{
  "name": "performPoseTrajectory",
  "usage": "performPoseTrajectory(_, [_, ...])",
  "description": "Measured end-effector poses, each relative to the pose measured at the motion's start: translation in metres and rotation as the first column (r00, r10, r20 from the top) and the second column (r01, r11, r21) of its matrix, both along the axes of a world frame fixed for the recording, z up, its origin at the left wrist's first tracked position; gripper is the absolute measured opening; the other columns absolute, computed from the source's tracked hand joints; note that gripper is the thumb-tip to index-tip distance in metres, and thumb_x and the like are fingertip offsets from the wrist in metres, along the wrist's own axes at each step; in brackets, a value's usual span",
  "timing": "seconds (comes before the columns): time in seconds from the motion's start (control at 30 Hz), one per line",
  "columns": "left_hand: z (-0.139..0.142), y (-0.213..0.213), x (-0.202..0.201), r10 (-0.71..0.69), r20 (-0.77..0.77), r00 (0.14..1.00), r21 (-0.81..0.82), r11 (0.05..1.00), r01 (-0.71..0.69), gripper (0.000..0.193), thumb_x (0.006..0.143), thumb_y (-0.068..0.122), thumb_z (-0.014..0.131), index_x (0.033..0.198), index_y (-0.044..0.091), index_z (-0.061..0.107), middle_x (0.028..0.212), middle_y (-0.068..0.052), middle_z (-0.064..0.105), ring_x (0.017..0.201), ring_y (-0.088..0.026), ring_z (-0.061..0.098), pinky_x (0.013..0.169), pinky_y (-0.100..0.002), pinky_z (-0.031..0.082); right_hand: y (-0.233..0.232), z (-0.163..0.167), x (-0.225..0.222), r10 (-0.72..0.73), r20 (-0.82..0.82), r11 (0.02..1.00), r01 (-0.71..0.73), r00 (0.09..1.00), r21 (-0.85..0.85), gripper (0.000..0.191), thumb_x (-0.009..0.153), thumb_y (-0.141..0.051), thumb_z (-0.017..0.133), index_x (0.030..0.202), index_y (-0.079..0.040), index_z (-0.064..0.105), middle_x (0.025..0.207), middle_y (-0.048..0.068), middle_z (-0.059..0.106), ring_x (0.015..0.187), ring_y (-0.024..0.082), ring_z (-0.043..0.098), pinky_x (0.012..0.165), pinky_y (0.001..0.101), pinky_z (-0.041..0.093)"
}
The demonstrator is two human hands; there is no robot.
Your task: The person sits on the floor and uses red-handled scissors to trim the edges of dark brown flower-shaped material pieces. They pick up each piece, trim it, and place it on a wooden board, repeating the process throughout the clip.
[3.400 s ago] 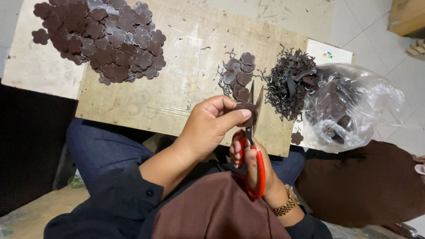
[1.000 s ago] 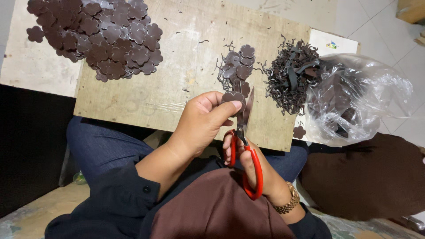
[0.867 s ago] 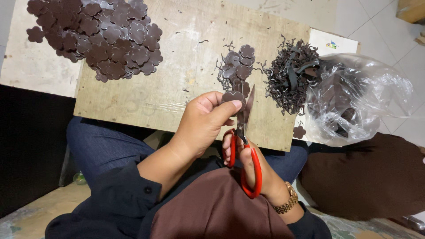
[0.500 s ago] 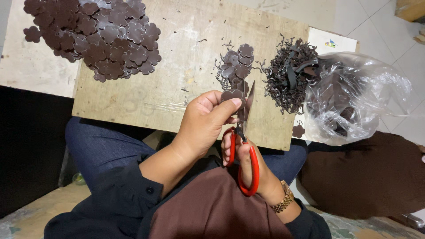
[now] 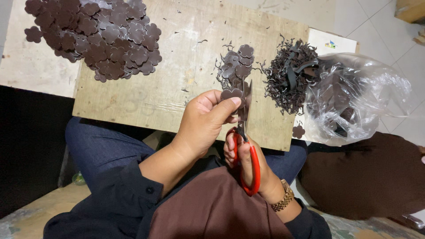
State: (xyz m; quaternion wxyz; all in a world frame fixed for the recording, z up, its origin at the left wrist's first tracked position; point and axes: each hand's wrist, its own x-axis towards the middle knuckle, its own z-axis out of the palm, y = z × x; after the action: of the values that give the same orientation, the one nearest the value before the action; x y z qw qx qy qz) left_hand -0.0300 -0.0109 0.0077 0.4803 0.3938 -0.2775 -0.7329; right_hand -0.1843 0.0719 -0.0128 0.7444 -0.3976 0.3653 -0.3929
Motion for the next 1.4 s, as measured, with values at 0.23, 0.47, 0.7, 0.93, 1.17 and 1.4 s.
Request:
performPoseTrajectory(0.23, [-0.005,-0.003,0.006,-0.034,0.005,0.999,-0.011,0.999,0.034,0.012,0.095,0.013,0.071,0.093,0.002,0.067,0.087,-0.004,0.071,0.075,-0.009,0.064,0.072,-0.025,0.056,-0.001,0.000,-0.006,0.045,0.001,0.999,-0.045,0.999,0.011,0.056,0.101,-0.064,0.050,0.102,-0.008,0.046,0.085,-0.001,0.042,0.071,0.009,0.036,0.064,0.0233,0.035])
performPoseTrajectory(0.47, [-0.006,-0.007,0.014,-0.080,0.059,0.995,0.032,0.996,0.078,0.011,0.092,0.012,0.071,0.093,0.001,0.069,0.089,-0.005,0.074,0.078,-0.009,0.068,0.070,-0.025,0.056,0.000,0.001,-0.010,0.086,0.009,0.996,-0.087,0.996,0.031,0.053,0.102,-0.062,0.050,0.098,-0.009,0.045,0.080,-0.004,0.038,0.065,0.007,0.031,0.058,0.0227,0.031])
performPoseTrajectory(0.7, [-0.004,-0.007,0.017,-0.107,0.061,0.992,0.009,0.994,0.107,0.011,0.091,0.013,0.070,0.095,0.002,0.070,0.090,-0.004,0.075,0.081,-0.009,0.069,0.072,-0.026,0.056,0.003,-0.006,-0.009,0.079,0.053,0.995,-0.082,0.995,0.053,0.052,0.102,-0.061,0.052,0.099,-0.010,0.045,0.080,-0.004,0.037,0.066,0.007,0.031,0.059,0.0230,0.030])
performPoseTrajectory(0.93, [-0.003,-0.004,0.013,-0.124,0.094,0.988,-0.043,0.991,0.128,0.016,0.095,0.016,0.070,0.099,0.001,0.072,0.090,-0.003,0.074,0.080,-0.008,0.066,0.073,-0.026,0.056,0.003,-0.004,-0.007,0.042,0.048,0.998,-0.044,0.998,0.036,0.058,0.101,-0.065,0.051,0.105,-0.007,0.048,0.087,0.000,0.044,0.074,0.010,0.039,0.067,0.0245,0.036])
performPoseTrajectory(1.17, [0.001,-0.006,0.021,-0.167,0.222,0.961,-0.060,0.981,0.184,0.015,0.090,0.017,0.070,0.093,0.002,0.072,0.087,-0.004,0.077,0.078,-0.007,0.070,0.069,-0.024,0.056,-0.002,0.004,-0.010,0.130,-0.031,0.991,-0.131,0.991,-0.023,0.076,0.093,-0.079,0.051,0.110,-0.005,0.048,0.093,0.002,0.045,0.082,0.011,0.043,0.075,0.0262,0.042])
performPoseTrajectory(1.4, [0.005,-0.007,0.027,-0.176,0.344,0.922,-0.122,0.966,0.230,0.016,0.090,0.017,0.072,0.088,0.001,0.074,0.082,-0.004,0.077,0.071,-0.006,0.066,0.065,-0.022,0.054,-0.004,0.007,-0.012,0.130,-0.146,0.988,-0.141,0.981,-0.064,0.083,0.088,-0.085,0.050,0.108,-0.004,0.050,0.092,0.002,0.046,0.080,0.011,0.044,0.073,0.0253,0.043])
